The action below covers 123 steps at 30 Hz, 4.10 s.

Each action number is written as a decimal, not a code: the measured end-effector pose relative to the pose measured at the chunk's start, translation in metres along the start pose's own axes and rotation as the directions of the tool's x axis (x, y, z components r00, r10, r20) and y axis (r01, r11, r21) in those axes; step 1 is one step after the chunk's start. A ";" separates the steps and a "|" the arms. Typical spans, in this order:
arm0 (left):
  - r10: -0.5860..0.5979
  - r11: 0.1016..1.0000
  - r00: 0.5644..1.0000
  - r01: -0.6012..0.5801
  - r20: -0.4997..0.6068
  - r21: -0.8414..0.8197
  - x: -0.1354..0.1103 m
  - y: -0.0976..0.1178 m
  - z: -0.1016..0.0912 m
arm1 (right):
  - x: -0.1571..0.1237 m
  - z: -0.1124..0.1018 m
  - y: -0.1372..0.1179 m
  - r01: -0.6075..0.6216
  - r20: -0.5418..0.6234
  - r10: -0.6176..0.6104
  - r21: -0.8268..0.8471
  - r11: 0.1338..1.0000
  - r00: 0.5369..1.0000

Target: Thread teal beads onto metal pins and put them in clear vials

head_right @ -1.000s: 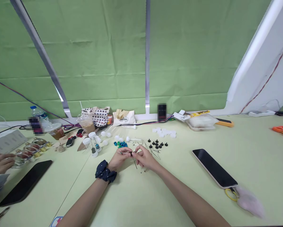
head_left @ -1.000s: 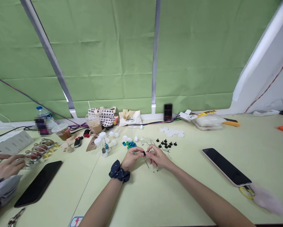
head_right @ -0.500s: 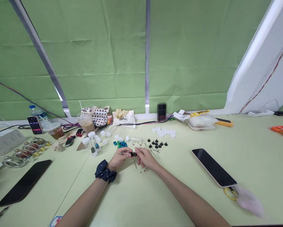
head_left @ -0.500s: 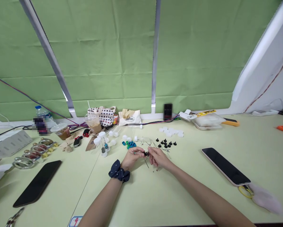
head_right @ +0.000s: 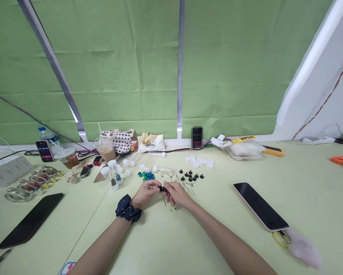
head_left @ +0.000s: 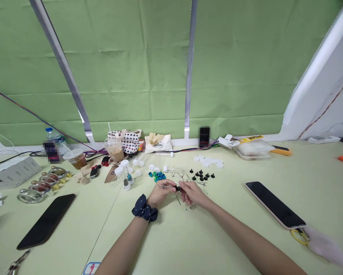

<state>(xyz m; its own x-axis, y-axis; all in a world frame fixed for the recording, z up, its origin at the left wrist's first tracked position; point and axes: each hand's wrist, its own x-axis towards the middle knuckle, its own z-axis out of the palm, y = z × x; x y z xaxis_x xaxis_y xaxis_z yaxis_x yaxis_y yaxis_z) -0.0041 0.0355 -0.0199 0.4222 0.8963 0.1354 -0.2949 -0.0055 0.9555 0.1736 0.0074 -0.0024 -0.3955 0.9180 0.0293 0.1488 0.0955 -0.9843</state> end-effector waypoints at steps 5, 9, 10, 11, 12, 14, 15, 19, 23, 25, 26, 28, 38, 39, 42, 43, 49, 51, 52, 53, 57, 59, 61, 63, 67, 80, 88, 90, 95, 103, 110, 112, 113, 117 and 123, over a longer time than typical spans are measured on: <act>0.012 1.000 0.999 -0.011 -0.042 0.018 -0.001 0.001 0.000 | 0.000 -0.001 0.002 0.045 -0.010 -0.045 -0.006 0.999 0.999; -0.004 0.999 1.000 0.004 -0.003 0.035 -0.001 0.002 0.001 | 0.001 -0.001 0.004 -0.020 0.010 0.020 -0.026 0.999 1.000; -0.001 0.999 1.000 0.001 -0.004 0.036 -0.001 0.002 0.001 | 0.001 -0.001 0.004 -0.022 -0.002 0.022 -0.025 0.999 1.000; 0.006 0.999 1.000 -0.006 -0.013 0.037 -0.001 0.002 0.001 | 0.001 -0.001 0.003 -0.007 -0.016 0.007 -0.024 1.000 1.000; 0.012 0.999 1.000 -0.011 -0.024 0.038 -0.001 0.002 0.001 | 0.000 -0.002 0.002 0.016 -0.024 -0.017 -0.027 0.999 1.000; 0.016 0.999 0.999 -0.015 -0.033 0.039 0.000 0.002 0.001 | -0.002 -0.002 -0.001 0.052 -0.008 -0.052 -0.044 0.998 0.999; 0.015 0.999 0.999 -0.014 -0.028 0.038 0.000 0.002 0.000 | -0.002 -0.002 -0.002 0.053 0.010 -0.052 -0.055 0.997 0.999; 0.023 0.999 0.999 -0.022 -0.023 0.041 0.000 0.003 0.001 | -0.003 -0.001 -0.002 -0.002 0.068 0.007 -0.075 0.997 0.998; 0.027 0.999 0.999 -0.026 -0.031 0.046 -0.001 0.004 0.003 | 0.001 -0.001 0.003 0.026 -0.043 -0.028 -0.050 0.998 0.999; -0.014 0.999 1.000 0.013 0.015 0.032 -0.002 0.005 0.005 | 0.003 -0.003 0.004 0.087 -0.151 -0.089 -0.025 0.996 0.985; -0.050 0.999 0.997 0.049 0.050 0.021 -0.003 0.006 0.006 | 0.004 -0.005 0.003 0.112 -0.194 -0.111 -0.007 0.994 0.975; -0.131 0.991 0.983 0.132 0.126 -0.001 -0.004 0.007 0.009 | 0.005 -0.008 0.001 0.136 -0.241 -0.123 0.037 0.990 0.963; -0.232 0.973 0.933 0.224 0.277 0.060 -0.008 0.010 0.013 | 0.001 -0.008 -0.005 0.056 -0.066 -0.039 0.273 0.960 0.997; -0.221 0.975 0.941 0.211 0.256 0.068 -0.007 0.009 0.012 | 0.000 -0.010 -0.006 0.075 -0.063 -0.062 0.240 0.968 0.996; -0.155 0.985 0.974 0.141 0.164 0.098 -0.003 0.008 0.008 | -0.004 -0.017 -0.012 0.108 -0.002 -0.108 0.065 0.992 0.994; -0.128 0.987 0.982 0.113 0.138 0.116 -0.001 0.008 0.007 | -0.006 -0.020 -0.014 0.129 0.021 -0.128 -0.026 0.991 0.991; -0.024 0.974 0.994 0.001 0.103 0.225 0.008 0.013 0.010 | -0.008 -0.034 -0.023 0.309 0.075 -0.312 -0.474 0.824 0.947; -0.007 0.967 0.995 -0.019 0.101 0.254 0.011 0.016 0.014 | -0.007 -0.038 -0.024 0.304 0.082 -0.305 -0.499 0.811 0.949; 0.003 0.962 0.995 -0.030 0.103 0.271 0.013 0.016 0.015 | -0.007 -0.041 -0.024 0.296 0.084 -0.296 -0.509 0.808 0.952; 0.011 0.955 0.994 -0.042 0.107 0.293 0.015 0.016 0.017 | -0.006 -0.043 -0.024 0.289 0.086 -0.287 -0.520 0.804 0.954; 0.037 0.889 0.992 -0.088 0.120 0.450 0.028 0.008 0.021 | -0.008 -0.053 -0.027 0.292 0.108 -0.283 -0.575 0.764 0.953; 0.056 0.841 0.991 -0.113 0.124 0.529 0.036 0.005 0.023 | -0.008 -0.056 -0.028 0.307 0.104 -0.311 -0.611 0.730 0.945; 0.082 0.804 0.987 -0.149 0.140 0.576 0.044 0.003 0.025 | -0.007 -0.059 -0.027 0.313 0.078 -0.349 -0.649 0.693 0.934; 0.122 0.748 0.980 -0.196 0.159 0.634 0.053 0.004 0.027 | -0.004 -0.064 -0.023 0.294 0.027 -0.376 -0.677 0.675 0.926; 0.275 0.380 0.956 -0.204 0.100 0.902 0.070 0.006 0.025 | 0.005 -0.078 -0.010 0.194 -0.161 -0.386 -0.656 0.730 0.908; 0.296 -0.051 0.955 0.015 0.001 0.999 0.084 -0.014 -0.007 | 0.022 -0.107 0.020 0.133 -0.415 -0.199 -0.183 0.974 0.888; 0.269 0.184 0.954 -0.184 0.131 0.966 0.047 0.013 -0.007 | 0.021 -0.089 0.015 0.208 -0.278 -0.163 0.139 0.968 0.947; 0.272 0.250 0.943 -0.259 0.189 0.933 0.038 0.016 -0.006 | 0.019 -0.081 0.013 0.209 -0.227 -0.171 0.156 0.965 0.959; 0.306 0.317 0.938 -0.263 0.165 0.911 0.018 0.015 -0.001 | 0.018 -0.064 0.014 0.204 -0.146 -0.182 0.154 0.967 0.972; 0.327 0.321 0.935 -0.246 0.136 0.915 0.004 0.012 0.000 | 0.018 -0.059 0.015 0.195 -0.142 -0.160 0.283 0.939 0.977; 0.320 0.309 0.933 -0.264 0.162 0.914 0.001 0.011 -0.001 | 0.016 -0.057 0.011 0.239 -0.219 -0.163 0.387 0.891 0.962; 0.308 0.321 0.937 -0.266 0.166 0.909 0.000 0.009 0.001 | 0.015 -0.051 0.009 0.265 -0.268 -0.180 0.325 0.908 0.946; 0.301 0.328 0.939 -0.268 0.169 0.906 0.000 0.008 0.001 | 0.014 -0.049 0.008 0.276 -0.293 -0.189 0.289 0.917 0.937; 0.284 0.359 0.943 -0.272 0.174 0.893 0.001 0.006 0.002 | 0.014 -0.043 0.007 0.291 -0.387 -0.202 0.185 0.939 0.900; 0.274 0.411 0.946 -0.276 0.171 0.869 0.002 0.006 -0.001 | 0.016 -0.045 0.007 0.293 -0.356 -0.221 0.161 0.943 0.908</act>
<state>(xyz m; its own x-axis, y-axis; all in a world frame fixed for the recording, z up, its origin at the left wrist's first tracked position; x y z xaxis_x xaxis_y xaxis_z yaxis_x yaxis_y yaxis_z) -0.0055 0.0372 -0.0145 0.4651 0.7710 0.4351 0.5073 -0.6349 0.5827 0.2091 0.0396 -0.0014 -0.0690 0.9495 0.3062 -0.1214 0.2967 -0.9472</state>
